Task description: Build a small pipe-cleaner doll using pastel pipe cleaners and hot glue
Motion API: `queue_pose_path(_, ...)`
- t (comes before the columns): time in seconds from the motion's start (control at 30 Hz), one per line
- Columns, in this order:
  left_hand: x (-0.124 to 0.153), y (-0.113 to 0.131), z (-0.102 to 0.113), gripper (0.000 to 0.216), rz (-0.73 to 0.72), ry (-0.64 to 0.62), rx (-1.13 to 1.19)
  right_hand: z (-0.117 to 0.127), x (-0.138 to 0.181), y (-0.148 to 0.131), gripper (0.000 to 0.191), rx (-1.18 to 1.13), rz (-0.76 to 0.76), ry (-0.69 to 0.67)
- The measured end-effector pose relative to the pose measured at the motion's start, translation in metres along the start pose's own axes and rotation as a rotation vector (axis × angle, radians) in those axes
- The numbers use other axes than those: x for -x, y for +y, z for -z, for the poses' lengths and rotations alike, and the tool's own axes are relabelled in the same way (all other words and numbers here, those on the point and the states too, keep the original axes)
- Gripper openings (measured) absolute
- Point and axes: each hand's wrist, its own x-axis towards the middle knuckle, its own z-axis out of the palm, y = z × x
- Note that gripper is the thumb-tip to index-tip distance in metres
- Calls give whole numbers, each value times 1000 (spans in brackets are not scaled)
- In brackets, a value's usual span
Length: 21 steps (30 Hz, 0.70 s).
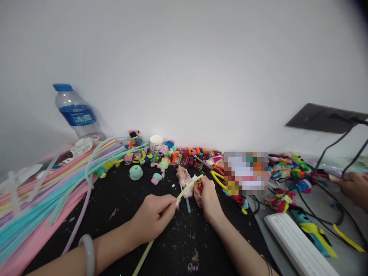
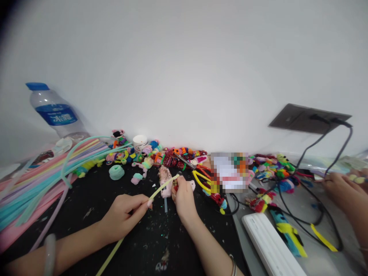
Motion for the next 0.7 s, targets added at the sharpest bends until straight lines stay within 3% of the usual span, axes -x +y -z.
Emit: queue_pose_path(0.7, -1, -2, 0, 26, -13, 7, -18, 4, 0, 5, 38, 50, 56, -18)
